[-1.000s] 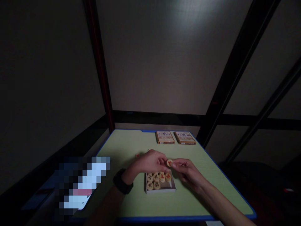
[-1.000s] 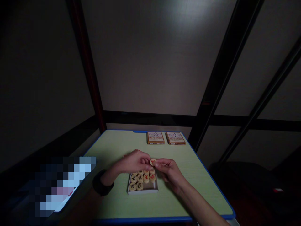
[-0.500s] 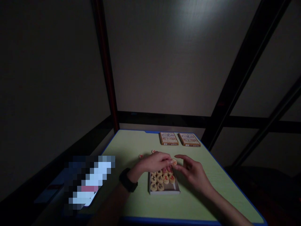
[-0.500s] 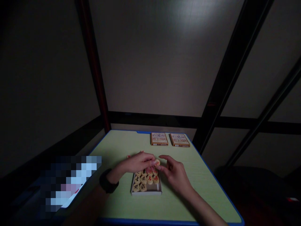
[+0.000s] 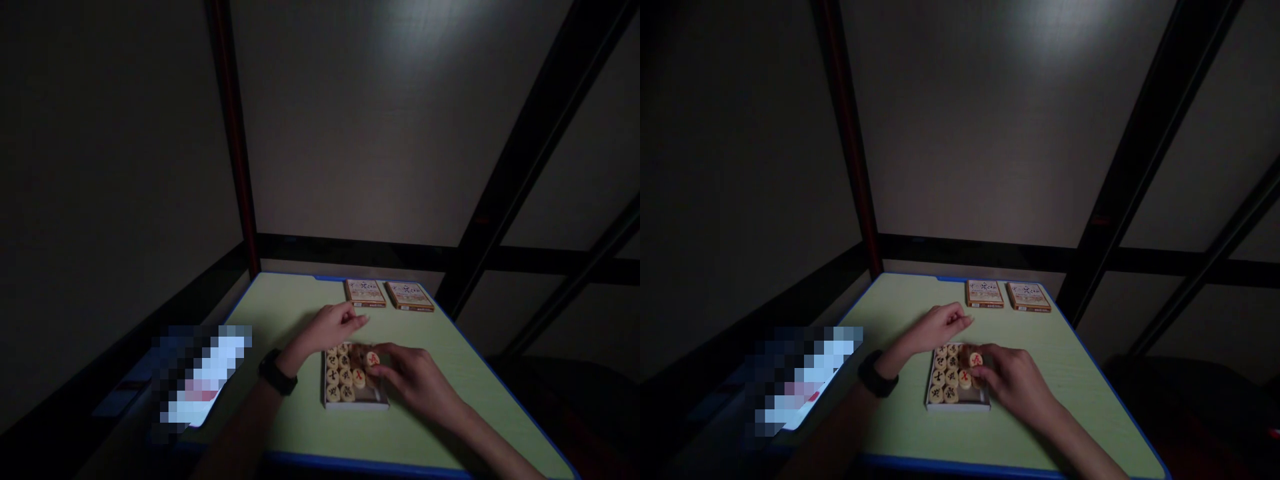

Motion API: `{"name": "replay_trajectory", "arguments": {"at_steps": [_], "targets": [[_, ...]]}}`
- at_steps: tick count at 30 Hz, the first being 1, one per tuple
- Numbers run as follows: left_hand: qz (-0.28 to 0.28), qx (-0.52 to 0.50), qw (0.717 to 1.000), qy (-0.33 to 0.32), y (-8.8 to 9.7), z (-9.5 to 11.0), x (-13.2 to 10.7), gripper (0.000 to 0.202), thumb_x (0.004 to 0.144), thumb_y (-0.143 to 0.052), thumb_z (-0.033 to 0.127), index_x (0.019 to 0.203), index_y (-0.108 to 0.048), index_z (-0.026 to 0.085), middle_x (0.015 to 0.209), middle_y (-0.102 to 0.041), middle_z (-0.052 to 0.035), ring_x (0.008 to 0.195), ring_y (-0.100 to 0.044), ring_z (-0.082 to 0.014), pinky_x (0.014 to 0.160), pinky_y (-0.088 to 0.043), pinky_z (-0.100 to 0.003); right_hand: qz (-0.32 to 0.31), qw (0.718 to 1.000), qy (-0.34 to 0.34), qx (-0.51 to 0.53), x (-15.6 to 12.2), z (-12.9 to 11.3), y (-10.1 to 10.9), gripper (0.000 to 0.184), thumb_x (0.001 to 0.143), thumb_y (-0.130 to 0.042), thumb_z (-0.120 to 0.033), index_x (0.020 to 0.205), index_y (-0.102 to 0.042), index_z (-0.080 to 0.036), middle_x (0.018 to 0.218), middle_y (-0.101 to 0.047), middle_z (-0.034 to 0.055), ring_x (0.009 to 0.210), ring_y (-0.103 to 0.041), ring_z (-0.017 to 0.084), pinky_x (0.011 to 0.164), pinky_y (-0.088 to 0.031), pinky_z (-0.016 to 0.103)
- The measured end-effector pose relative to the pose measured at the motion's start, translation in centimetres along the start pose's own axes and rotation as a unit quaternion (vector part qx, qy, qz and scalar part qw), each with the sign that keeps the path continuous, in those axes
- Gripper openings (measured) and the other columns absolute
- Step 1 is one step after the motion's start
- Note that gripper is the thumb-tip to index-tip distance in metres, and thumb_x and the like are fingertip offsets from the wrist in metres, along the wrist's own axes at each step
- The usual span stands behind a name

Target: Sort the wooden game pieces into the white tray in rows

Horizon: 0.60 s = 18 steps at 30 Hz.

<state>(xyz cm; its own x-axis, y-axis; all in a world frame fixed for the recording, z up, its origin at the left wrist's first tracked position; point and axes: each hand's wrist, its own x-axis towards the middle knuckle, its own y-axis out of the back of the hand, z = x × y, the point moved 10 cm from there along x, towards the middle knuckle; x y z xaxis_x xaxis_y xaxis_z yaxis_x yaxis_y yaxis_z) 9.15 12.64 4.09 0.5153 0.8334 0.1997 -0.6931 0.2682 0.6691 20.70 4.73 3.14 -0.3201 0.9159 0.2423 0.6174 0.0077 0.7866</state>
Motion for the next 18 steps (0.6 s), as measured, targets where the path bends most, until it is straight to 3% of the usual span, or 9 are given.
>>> {"name": "replay_trajectory", "arguments": {"at_steps": [2,4,9,18], "targets": [[0.069,0.061,0.996,0.007,1.4,-0.6,0.2,0.033,0.100,-0.045,0.044,0.082,-0.056,0.019,0.074,-0.063,0.0014,0.069,-0.056,-0.0129,0.062,-0.036,-0.024,-0.022,1.000,-0.016,0.006,-0.4,-0.1,-0.9,0.033,0.089,-0.062,-0.044,0.105,-0.075,-0.019,0.075,-0.075,0.0056,0.060,-0.064,0.020,0.062,-0.043,0.028],[0.104,0.128,0.986,0.025,2.2,-1.3,0.1,0.030,0.102,-0.041,0.039,0.085,-0.056,0.020,0.076,-0.065,-0.0001,0.070,-0.059,-0.0145,0.064,-0.036,-0.025,-0.038,0.999,-0.028,-0.001,-0.9,-0.2,-1.7,0.032,0.087,-0.064,-0.042,0.108,-0.075,-0.019,0.077,-0.076,0.0052,0.061,-0.064,0.020,0.061,-0.041,0.028],[0.081,0.238,0.965,0.074,2.2,-2.7,0.0,0.028,0.104,-0.035,0.038,0.097,-0.056,0.022,0.086,-0.072,-0.0042,0.083,-0.067,-0.0196,0.069,-0.040,-0.026,-0.060,0.996,-0.038,-0.046,-2.0,-0.6,-3.0,0.023,0.088,-0.062,-0.039,0.095,-0.075,-0.021,0.082,-0.078,0.0066,0.069,-0.070,0.023,0.062,-0.039,0.028],[0.062,0.294,0.950,0.082,1.7,-3.3,0.0,0.031,0.105,-0.030,0.039,0.104,-0.056,0.022,0.096,-0.075,-0.0085,0.089,-0.071,-0.0227,0.072,-0.045,-0.028,-0.080,0.978,-0.096,-0.165,-1.9,-0.5,-3.7,0.016,0.087,-0.062,-0.036,0.085,-0.073,-0.024,0.083,-0.079,0.0062,0.079,-0.074,0.027,0.059,-0.036,0.028]]}}
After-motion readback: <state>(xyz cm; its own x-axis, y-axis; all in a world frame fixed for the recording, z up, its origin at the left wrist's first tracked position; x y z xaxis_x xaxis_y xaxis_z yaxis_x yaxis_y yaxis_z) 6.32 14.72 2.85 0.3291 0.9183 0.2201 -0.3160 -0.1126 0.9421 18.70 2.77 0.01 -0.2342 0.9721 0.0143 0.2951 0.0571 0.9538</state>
